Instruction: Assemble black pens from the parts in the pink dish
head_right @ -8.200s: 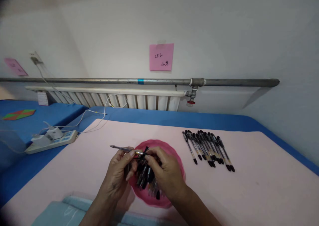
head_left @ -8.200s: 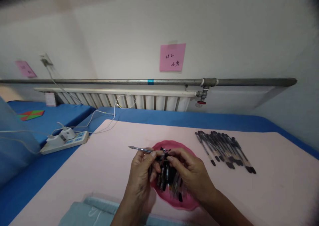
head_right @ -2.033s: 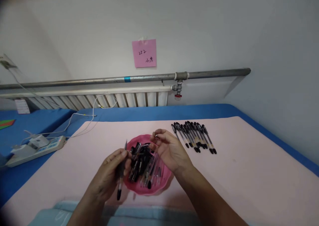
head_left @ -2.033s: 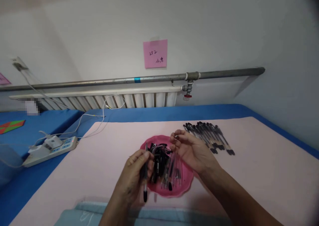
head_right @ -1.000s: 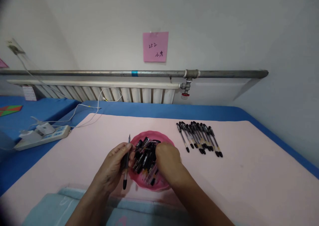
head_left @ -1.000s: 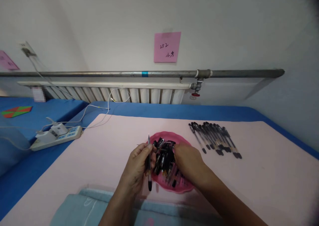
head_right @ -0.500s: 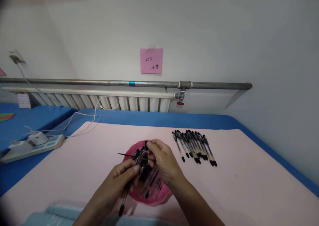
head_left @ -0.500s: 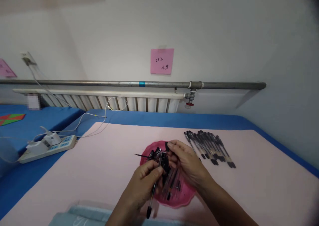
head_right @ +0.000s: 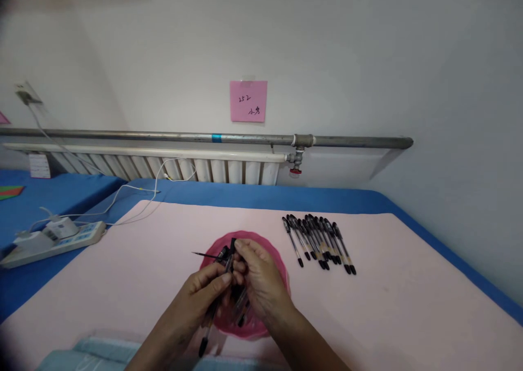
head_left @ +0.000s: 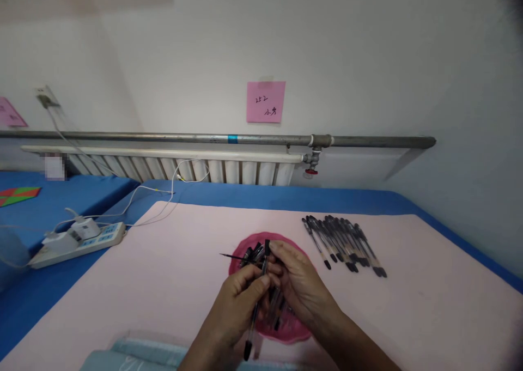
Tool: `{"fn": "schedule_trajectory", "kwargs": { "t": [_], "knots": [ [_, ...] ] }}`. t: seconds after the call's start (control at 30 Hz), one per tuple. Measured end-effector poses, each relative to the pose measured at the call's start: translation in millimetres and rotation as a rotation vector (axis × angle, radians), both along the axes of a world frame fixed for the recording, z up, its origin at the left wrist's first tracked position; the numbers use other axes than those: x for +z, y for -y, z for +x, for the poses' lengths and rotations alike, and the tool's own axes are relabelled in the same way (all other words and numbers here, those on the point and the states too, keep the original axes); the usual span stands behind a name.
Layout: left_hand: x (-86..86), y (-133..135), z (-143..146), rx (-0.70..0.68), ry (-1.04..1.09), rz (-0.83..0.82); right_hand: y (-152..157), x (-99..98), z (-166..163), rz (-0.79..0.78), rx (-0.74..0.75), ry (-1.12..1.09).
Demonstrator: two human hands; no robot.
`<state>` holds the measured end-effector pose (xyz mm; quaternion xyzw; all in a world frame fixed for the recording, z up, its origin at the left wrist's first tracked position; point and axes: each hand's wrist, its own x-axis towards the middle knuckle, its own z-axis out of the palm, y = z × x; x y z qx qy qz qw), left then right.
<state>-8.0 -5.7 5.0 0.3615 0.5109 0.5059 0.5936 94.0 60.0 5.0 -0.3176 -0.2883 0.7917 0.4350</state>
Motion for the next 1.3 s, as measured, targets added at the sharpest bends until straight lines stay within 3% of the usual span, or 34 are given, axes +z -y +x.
{"fn": "schedule_trajectory", "kwargs": {
  "t": [0.4, 0.67, 1.03, 1.17, 1.3],
  "knots": [
    [4.6, -1.0, 1.2, 0.048, 0.105, 0.013, 13.9, -10.1, -4.6, 0.004, 0.033, 0.072],
    [1.1, -1.6, -1.4, 0.014, 0.120, -0.003, 6.1, -4.1, 1.3, 0.101, 0.144, 0.184],
    [-6.0, -6.7, 0.6, 0.184, 0.200, -0.007, 7.5, -8.3, 2.6, 0.098, 0.263, 0.181],
    [-0.4, -1.8, -3.3, 0.140, 0.146, -0.023, 2.9, -3.4, 4.6, 0.069, 0.129, 0.116],
    [6.0, 3.9, -2.5, -0.084, 0.096, -0.134, -5.1, 0.3, 7.9, 0.002, -0.064, 0.047]
  ]
}}
